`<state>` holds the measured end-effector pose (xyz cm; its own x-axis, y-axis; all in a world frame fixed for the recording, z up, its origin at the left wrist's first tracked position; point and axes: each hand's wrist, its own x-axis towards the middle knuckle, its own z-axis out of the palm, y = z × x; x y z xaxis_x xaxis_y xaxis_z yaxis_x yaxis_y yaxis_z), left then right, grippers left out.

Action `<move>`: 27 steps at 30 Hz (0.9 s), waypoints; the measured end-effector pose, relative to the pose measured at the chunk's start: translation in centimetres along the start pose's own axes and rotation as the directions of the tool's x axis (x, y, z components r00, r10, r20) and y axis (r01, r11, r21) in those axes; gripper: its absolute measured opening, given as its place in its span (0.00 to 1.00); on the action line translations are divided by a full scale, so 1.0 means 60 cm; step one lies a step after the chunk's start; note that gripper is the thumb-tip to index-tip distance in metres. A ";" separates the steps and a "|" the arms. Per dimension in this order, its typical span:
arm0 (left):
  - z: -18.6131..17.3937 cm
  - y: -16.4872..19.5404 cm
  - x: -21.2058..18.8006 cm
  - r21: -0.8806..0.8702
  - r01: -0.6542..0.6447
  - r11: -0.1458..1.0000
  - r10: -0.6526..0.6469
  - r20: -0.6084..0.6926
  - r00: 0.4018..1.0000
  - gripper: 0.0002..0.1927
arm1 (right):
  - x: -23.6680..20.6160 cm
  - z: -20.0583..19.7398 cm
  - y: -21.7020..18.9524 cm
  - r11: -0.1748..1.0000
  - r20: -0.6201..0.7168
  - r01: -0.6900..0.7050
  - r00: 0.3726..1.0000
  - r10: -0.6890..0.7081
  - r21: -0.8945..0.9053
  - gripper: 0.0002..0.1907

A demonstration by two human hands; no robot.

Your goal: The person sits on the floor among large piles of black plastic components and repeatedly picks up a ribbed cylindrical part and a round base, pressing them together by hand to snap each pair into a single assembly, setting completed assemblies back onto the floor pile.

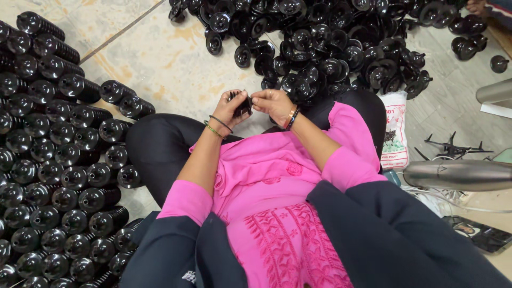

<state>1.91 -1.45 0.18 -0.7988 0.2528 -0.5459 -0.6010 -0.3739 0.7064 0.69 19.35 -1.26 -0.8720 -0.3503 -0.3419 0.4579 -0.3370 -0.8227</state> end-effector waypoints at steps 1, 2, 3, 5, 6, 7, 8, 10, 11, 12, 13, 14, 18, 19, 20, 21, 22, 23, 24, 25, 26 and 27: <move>0.003 0.000 0.000 0.052 -0.037 0.998 0.037 -0.014 0.999 0.22 | -0.001 0.003 0.005 0.999 -0.007 -0.014 1.000 0.015 0.045 0.12; 0.006 -0.003 -0.001 0.105 -0.071 0.992 0.074 -0.029 0.997 0.24 | -0.001 0.006 0.010 1.000 -0.014 0.005 1.000 -0.006 -0.028 0.12; 0.006 -0.004 -0.002 0.159 -0.103 0.982 0.111 -0.042 0.993 0.26 | 0.002 0.007 0.013 0.995 -0.019 0.024 0.999 -0.026 -0.100 0.12; 0.003 -0.002 -0.001 -0.017 -0.114 0.993 0.113 -0.061 0.992 0.24 | 0.012 0.008 0.017 0.992 -0.005 0.034 0.999 -0.034 -0.123 0.12; 0.001 0.001 0.000 -0.106 -0.122 0.987 0.115 -0.070 0.991 0.24 | 0.017 0.007 0.018 0.997 0.013 0.025 1.000 -0.024 -0.075 0.12; -0.002 0.004 0.001 -0.143 -0.100 0.985 0.096 -0.033 0.995 0.24 | 0.022 0.004 0.018 0.999 0.032 0.015 0.999 -0.014 -0.030 0.13; -0.004 0.006 -0.001 -0.180 -0.076 0.981 0.078 0.004 0.997 0.24 | 0.025 0.001 0.017 0.993 0.044 0.059 0.998 -0.055 -0.107 0.12; -0.005 0.010 -0.003 -0.158 -0.041 0.987 0.045 0.025 0.999 0.24 | 0.025 -0.005 0.017 0.955 0.074 0.148 0.988 -0.133 -0.256 0.12; -0.005 0.010 -0.005 -0.099 -0.028 0.995 0.029 0.009 1.000 0.24 | 0.022 -0.006 0.019 0.970 0.095 0.117 0.991 -0.098 -0.214 0.12; -0.002 0.010 -0.006 -0.040 -0.014 0.999 0.013 -0.009 1.000 0.24 | 0.018 -0.009 0.017 0.981 0.117 0.084 0.991 -0.065 -0.173 0.11; 0.001 0.009 -0.008 -0.005 -0.021 1.000 0.021 -0.016 1.000 0.25 | 0.014 -0.010 0.017 0.990 0.139 0.051 0.990 -0.032 -0.132 0.11; 0.005 0.008 -0.007 0.031 -0.028 0.999 0.029 -0.024 0.999 0.25 | 0.011 -0.007 0.017 0.993 0.129 0.038 0.991 -0.024 -0.111 0.11; 0.010 0.000 -0.001 0.078 0.024 0.997 -0.016 -0.100 0.995 0.28 | 0.015 0.005 0.010 0.993 0.081 0.023 0.997 -0.014 -0.112 0.11; 0.008 -0.002 0.002 0.056 0.021 0.998 -0.015 -0.092 0.996 0.28 | 0.018 0.011 0.011 0.991 0.066 0.024 0.998 -0.015 -0.135 0.11; 0.006 -0.004 0.005 0.033 0.017 0.999 -0.014 -0.085 0.996 0.28 | 0.030 0.008 0.001 0.967 0.078 0.069 0.996 -0.051 -0.247 0.10; 0.000 -0.005 0.007 0.012 0.011 1.000 -0.010 -0.080 0.997 0.29 | 0.041 0.006 -0.007 0.928 0.095 0.115 0.992 -0.087 -0.353 0.10; -0.001 -0.005 0.013 -0.008 -0.016 1.000 0.016 -0.103 0.995 0.28 | 0.051 0.003 -0.014 0.877 0.116 0.161 0.986 -0.120 -0.454 0.10; -0.003 -0.004 0.019 -0.029 -0.041 0.999 0.037 -0.127 0.991 0.27 | 0.063 -0.003 -0.024 0.593 0.122 0.338 0.920 -0.374 -0.731 0.13; -0.008 -0.005 0.020 -0.050 -0.062 0.997 0.054 -0.152 0.987 0.26 | 0.071 -0.010 -0.032 0.199 0.214 0.390 0.787 -0.578 -0.899 0.17; -0.012 -0.008 0.022 -0.094 -0.042 0.995 0.026 -0.161 0.987 0.24 | 0.080 -0.018 -0.043 -0.227 0.376 0.308 0.614 -0.694 -0.924 0.23; -0.019 -0.002 0.026 -0.136 -0.027 0.990 0.004 -0.167 0.986 0.22 | 0.083 -0.022 -0.053 -0.219 0.352 0.279 0.651 -0.672 -0.935 0.23; -0.026 0.003 0.029 -0.176 -0.016 0.984 -0.015 -0.172 0.985 0.21 | 0.084 -0.030 -0.060 -0.212 0.328 0.251 0.684 -0.652 -0.944 0.23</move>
<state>0.44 -2.48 -1.38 -0.7738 0.1012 -0.6253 -0.5742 -0.5290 0.6249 -5.67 20.37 -0.87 -0.8378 -0.3065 0.4517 -0.4793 0.8091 -0.3400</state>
